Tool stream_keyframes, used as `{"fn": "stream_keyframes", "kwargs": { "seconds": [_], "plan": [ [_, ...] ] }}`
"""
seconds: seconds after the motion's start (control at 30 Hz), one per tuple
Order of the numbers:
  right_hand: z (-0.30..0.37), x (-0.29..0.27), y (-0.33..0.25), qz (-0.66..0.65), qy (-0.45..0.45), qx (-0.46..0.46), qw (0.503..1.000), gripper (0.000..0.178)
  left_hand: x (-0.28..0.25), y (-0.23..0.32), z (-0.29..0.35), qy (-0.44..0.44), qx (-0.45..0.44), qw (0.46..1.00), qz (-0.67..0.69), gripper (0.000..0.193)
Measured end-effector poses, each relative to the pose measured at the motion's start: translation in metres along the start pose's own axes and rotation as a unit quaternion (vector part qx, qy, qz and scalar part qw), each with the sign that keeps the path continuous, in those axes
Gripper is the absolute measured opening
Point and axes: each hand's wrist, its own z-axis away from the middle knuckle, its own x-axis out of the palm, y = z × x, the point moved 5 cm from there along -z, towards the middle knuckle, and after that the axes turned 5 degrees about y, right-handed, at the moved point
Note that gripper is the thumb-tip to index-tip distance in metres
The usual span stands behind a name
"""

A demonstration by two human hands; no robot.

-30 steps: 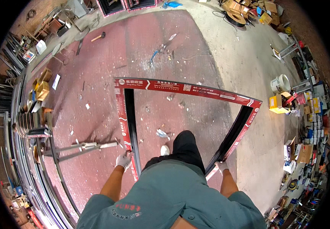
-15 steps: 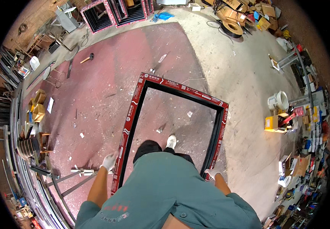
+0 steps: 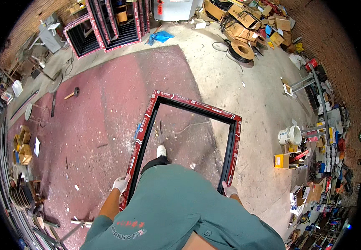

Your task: The person picks up a rectangular window frame and carries it to a corner-cutting machine. They position the frame corners under the cutting head, operate the machine to cut each corner, and then stack the finished frame with others. The process is repeated for multiple frames.

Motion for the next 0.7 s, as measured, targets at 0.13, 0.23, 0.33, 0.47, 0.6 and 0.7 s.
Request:
{"fn": "stream_keyframes", "kwargs": {
  "seconds": [0.13, 0.23, 0.33, 0.47, 0.6, 0.7],
  "plan": [
    [-0.075, -0.065, -0.078, -0.097, 0.029, 0.032, 0.994, 0.109, -0.047, 0.172, -0.064, -0.019, 0.019, 0.997, 0.075, 0.077],
    [-0.128, -0.092, -0.140, -0.174, 0.040, 0.058, 0.982, 0.114, -0.082, 0.269, -0.105, 0.006, 0.051, 0.993, 0.107, 0.070],
    [-0.156, -0.159, -0.243, -0.138, -0.003, 0.018, 0.990, 0.121, -0.117, 0.372, -0.165, 0.041, 0.077, 0.990, 0.114, 0.065],
    [-0.236, -0.201, -0.322, -0.118, -0.019, 0.012, 0.993, 0.119, -0.137, 0.494, -0.217, 0.110, 0.091, 0.990, 0.011, 0.081],
    [-0.350, -0.240, -0.386, -0.147, 0.005, 0.013, 0.989, 0.120, -0.160, 0.641, -0.229, 0.140, 0.114, 0.983, -0.028, 0.081],
    [-0.394, -0.301, -0.445, -0.207, -0.004, 0.012, 0.978, 0.120, -0.188, 0.712, -0.236, 0.133, 0.154, 0.977, -0.069, 0.078]
  ]
}}
